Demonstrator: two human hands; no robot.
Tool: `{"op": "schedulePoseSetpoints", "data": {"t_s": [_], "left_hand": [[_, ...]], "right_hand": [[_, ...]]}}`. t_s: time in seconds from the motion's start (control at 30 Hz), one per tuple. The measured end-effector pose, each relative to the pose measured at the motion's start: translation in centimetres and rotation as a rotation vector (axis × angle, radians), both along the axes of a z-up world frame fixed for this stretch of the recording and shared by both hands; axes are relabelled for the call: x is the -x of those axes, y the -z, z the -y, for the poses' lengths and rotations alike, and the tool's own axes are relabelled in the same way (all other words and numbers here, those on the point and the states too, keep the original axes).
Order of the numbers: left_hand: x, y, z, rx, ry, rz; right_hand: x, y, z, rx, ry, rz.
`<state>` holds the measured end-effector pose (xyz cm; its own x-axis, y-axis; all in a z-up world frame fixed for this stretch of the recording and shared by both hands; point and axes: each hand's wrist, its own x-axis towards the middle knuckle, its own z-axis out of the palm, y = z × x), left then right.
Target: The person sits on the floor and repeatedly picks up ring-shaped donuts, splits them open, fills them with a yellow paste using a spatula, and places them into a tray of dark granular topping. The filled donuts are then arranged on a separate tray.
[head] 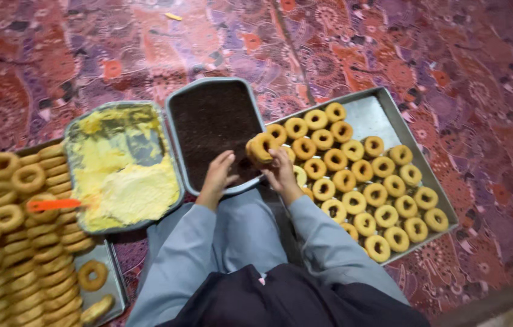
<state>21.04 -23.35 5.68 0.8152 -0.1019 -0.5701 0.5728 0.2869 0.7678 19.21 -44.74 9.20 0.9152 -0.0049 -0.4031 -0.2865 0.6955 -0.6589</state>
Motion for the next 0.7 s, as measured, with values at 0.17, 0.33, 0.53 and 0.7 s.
{"op": "schedulePoseSetpoints", "data": {"t_s": [0.17,0.33,0.53,0.7], "left_hand": [[2.3,0.7,-4.6,-1.043,-0.114,0.570],[5.9,2.4,-8.3,-1.003,-0.292,0.548],[8.9,1.4,-6.5,-1.048,-0.315,0.562],[9.3,-1.8,-5.8,-1.041,-0.454,0.550]], "right_hand": [[0.2,4.7,16.4,0.044,0.309,0.032],[-1.2,6.7,34.2,0.395,0.821,0.142],[-5.4,6.9,46.2,0.844,0.762,0.028],[-8.0,8.2,49.7,1.157,0.324,-0.127]]}}
